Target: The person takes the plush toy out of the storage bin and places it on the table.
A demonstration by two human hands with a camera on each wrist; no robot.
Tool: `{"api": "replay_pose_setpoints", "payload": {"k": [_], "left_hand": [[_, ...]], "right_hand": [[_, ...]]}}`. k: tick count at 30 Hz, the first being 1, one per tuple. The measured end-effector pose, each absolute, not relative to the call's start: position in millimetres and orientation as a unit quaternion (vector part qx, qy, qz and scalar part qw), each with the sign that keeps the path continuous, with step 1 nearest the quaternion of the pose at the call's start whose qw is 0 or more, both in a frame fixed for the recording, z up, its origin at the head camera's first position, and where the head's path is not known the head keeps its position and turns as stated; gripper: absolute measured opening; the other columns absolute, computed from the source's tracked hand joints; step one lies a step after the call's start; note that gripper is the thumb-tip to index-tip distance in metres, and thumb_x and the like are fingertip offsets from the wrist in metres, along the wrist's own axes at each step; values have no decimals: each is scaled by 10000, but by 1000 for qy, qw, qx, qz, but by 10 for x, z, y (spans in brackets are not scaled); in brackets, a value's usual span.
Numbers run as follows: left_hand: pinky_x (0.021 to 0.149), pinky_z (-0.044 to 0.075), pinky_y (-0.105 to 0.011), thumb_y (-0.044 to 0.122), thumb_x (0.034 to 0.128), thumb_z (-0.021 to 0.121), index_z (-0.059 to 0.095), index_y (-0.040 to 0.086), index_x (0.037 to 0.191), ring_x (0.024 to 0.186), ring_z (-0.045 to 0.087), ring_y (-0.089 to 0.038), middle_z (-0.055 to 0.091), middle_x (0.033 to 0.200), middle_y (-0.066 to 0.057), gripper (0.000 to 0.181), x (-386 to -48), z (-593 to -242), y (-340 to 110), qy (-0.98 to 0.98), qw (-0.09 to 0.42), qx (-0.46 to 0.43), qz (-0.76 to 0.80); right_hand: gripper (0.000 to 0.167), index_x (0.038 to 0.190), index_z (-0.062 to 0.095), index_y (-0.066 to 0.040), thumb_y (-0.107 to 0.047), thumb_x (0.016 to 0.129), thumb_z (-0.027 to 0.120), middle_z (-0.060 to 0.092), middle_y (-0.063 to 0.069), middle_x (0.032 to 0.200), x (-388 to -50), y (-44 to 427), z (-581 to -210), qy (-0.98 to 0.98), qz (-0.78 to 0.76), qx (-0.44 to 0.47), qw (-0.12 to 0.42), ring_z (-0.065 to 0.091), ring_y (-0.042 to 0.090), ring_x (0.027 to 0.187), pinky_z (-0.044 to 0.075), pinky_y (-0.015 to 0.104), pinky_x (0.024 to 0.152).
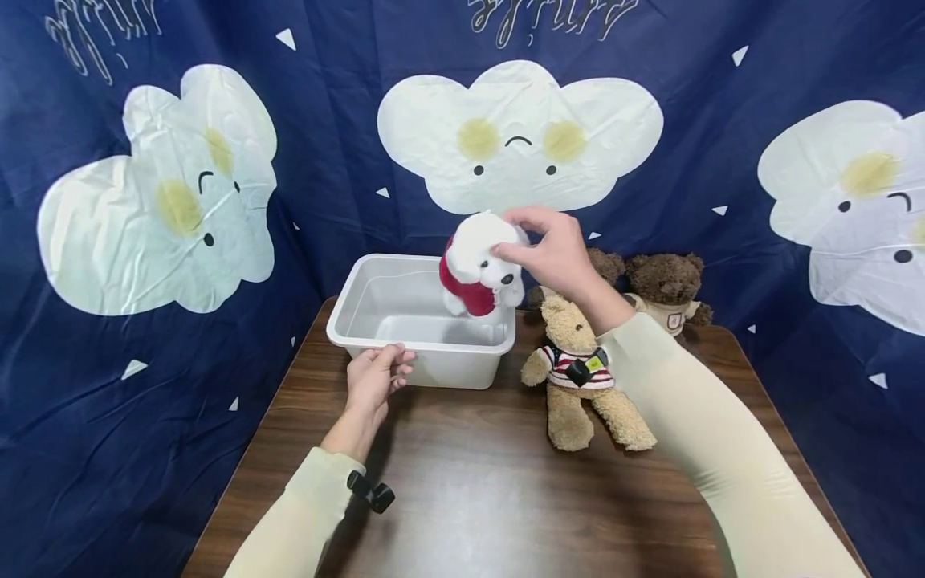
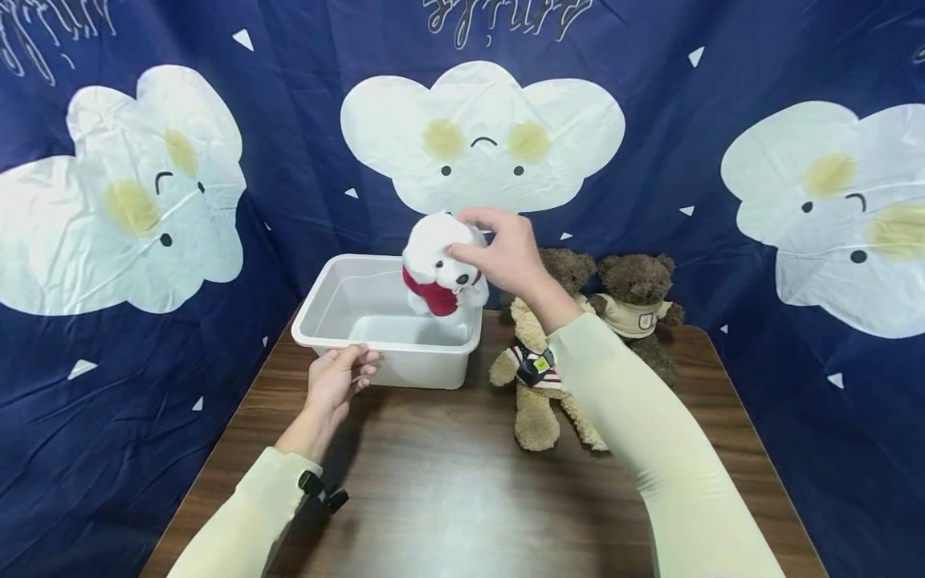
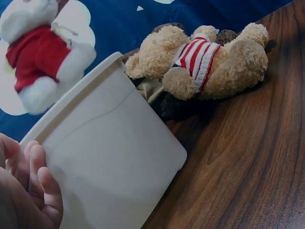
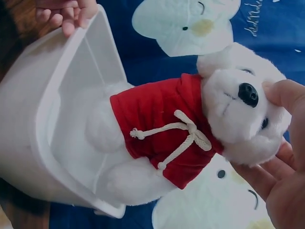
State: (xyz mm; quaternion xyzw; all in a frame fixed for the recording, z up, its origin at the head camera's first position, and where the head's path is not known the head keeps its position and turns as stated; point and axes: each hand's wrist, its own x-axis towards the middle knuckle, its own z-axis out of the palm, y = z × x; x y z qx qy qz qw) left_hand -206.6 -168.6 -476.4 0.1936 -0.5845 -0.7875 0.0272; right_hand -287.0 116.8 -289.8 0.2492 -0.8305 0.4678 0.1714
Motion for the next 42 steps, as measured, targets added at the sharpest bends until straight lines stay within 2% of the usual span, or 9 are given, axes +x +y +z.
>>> {"api": "replay_pose_setpoints", "payload": {"k": [5,10,13,18,24,33,39,42], "left_hand": [[485,472,-159,138,919,676,623,16,1017,579,640,-65,790,823,-1,165,-2085,-4773,-1676,-587,23,197,-785],[482,472,-161,134,918,677,600,21,1026,568,638,-58,783,790,21,174,-2088,-4775,-1671,-585,25,196,-787],[478,475,-163,132,918,680,585,25,1026,562,639,-58,778,771,31,180,-2093,-4773,-1678,-582,26,196,-789],[483,479,-161,133,920,679,590,13,1033,567,642,-61,777,769,31,187,-2104,-4775,-1707,-583,27,195,-788],[481,467,-151,140,929,672,578,20,1038,564,636,-50,774,761,47,187,-2108,-4785,-1708,-587,27,193,-786],[482,472,-153,125,925,669,578,11,1033,570,640,-56,778,770,38,182,-2111,-4829,-1679,-584,20,191,-788],[479,467,-153,121,922,668,570,11,1033,562,634,-53,775,761,41,184,-2123,-4828,-1690,-583,24,187,-790],[480,468,-150,122,925,667,573,9,1035,563,634,-51,774,759,42,184,-2127,-4823,-1695,-582,25,187,-791]], "right_hand": [[352,1114,788,-163,-236,785,890,779,14,1124,-2800,1462,-2823,-832,468,218,202,713,91,1046,548,289,930],[360,1115,790,-143,-204,779,901,774,53,1124,-2697,1796,-2767,-838,458,182,234,685,-32,989,534,224,930],[354,1097,787,-118,-202,775,907,778,38,1076,-2629,2016,-2746,-844,443,163,256,675,-79,926,515,159,866],[333,1060,777,-77,-170,768,905,751,-53,989,-2559,2385,-2787,-843,432,141,287,676,-89,891,505,127,808],[328,1057,772,-76,-172,772,902,724,-114,988,-2474,2775,-2887,-855,408,108,301,649,-127,898,477,88,775],[323,1033,765,-64,-179,769,910,666,-244,937,-2216,3354,-3128,-872,362,42,328,587,-199,893,432,31,780],[358,1055,757,-47,-226,779,900,541,-443,835,-2043,3654,-3332,-880,342,-26,328,515,-234,883,379,23,778],[362,1050,760,-62,-250,776,904,502,-492,789,-1964,3770,-3431,-883,331,-49,328,494,-250,848,349,27,748]]}}
